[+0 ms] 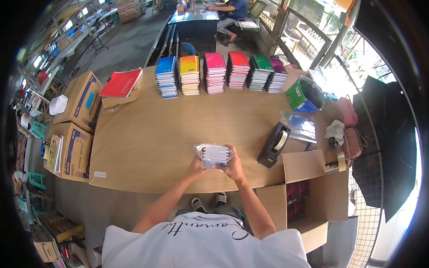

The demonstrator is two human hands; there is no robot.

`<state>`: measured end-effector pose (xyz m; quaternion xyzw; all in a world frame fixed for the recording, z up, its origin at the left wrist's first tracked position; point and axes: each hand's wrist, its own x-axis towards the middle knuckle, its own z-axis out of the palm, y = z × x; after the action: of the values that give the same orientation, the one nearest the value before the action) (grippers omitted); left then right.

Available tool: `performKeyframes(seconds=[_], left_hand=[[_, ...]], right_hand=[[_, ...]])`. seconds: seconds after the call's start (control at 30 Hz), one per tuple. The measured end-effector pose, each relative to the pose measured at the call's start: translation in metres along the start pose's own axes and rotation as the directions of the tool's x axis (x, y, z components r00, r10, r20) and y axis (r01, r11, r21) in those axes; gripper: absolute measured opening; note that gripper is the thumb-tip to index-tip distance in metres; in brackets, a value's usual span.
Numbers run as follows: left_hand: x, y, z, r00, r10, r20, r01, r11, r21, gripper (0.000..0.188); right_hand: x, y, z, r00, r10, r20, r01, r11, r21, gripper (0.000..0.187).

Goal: The person gathers small notebooks of different colors from stacks on a table, places them into a clear plastic bag, seals the bag with tape, and then places the sealed bag into a cardboard box.

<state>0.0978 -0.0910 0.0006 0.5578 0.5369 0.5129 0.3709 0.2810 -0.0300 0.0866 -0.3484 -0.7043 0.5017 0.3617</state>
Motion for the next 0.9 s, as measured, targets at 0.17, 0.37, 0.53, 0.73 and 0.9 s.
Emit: performKeyframes(seconds=[0.17, 0.37, 0.53, 0.73, 0.9], left_hand=[[0.010, 0.095, -0.045, 0.952, 0.300, -0.064, -0.243, 0.866, 0.437, 0.079], [0.074, 0.149, -0.078, 0.685, 0.516, 0.515, -0.723, 0.392, 0.569, 0.072], [0.042, 0.085, -0.048, 0.909, 0.415, -0.048, -0.412, 0.909, 0.066, 0.085], [0.014, 0.028, 0.004, 0.989, -0.065, 0.131, 0.106, 0.936, -0.336, 0.095], [-0.003, 0.068, -0.001, 0.955, 0.195, -0.223, -0.166, 0.976, 0.143, 0.082]], right_hand=[[-0.008, -0.025, -0.037, 0.989, -0.138, -0.053, 0.128, 0.979, -0.161, 0.077], [0.034, -0.098, -0.066, 0.843, -0.374, 0.387, 0.532, 0.690, -0.491, 0.032], [0.000, -0.015, -0.046, 0.974, -0.137, -0.180, 0.184, 0.943, 0.276, 0.083], [-0.003, 0.032, 0.014, 0.991, 0.010, 0.134, -0.061, 0.920, 0.386, 0.116], [-0.002, -0.014, -0.012, 0.974, -0.223, -0.042, 0.222, 0.975, -0.013, 0.100]])
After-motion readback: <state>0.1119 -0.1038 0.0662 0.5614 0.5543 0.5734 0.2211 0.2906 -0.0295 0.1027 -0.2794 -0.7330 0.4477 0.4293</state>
